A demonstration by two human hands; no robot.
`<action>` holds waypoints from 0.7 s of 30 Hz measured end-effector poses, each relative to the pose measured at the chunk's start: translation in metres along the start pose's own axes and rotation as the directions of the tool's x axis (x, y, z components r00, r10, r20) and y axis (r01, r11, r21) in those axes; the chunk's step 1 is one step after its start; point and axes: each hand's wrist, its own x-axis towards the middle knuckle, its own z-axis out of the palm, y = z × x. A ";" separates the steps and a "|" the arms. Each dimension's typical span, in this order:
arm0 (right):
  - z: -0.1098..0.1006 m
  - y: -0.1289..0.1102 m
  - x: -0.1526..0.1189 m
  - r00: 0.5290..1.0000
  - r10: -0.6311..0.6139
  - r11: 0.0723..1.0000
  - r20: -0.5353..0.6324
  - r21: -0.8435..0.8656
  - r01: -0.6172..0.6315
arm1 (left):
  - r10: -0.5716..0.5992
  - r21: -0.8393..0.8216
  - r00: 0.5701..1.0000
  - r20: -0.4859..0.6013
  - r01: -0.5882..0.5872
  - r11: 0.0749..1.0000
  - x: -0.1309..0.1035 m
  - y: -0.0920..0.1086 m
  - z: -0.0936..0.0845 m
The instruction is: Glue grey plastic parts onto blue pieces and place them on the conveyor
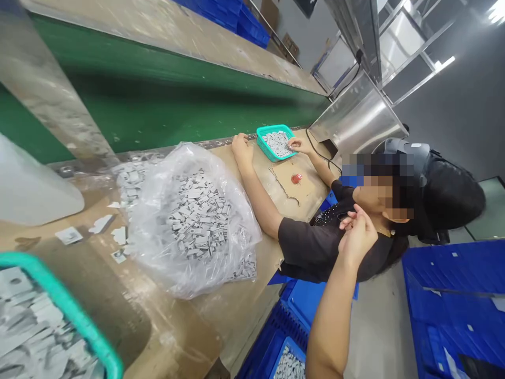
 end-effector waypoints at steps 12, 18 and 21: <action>-0.023 -0.010 -0.047 0.985 -0.150 0.937 -0.080 -0.329 0.116 | 0.000 0.124 0.997 -0.082 0.010 0.992 0.012 -0.018 0.024; -0.030 -0.014 -0.023 0.591 -0.806 0.348 0.008 -0.802 0.485 | 0.074 0.156 0.996 -0.047 -0.066 0.986 0.013 -0.015 0.021; -0.032 0.001 -0.018 0.618 -0.780 0.266 0.102 -0.839 0.474 | 0.086 0.120 0.991 -0.105 -0.073 0.990 0.013 -0.011 0.022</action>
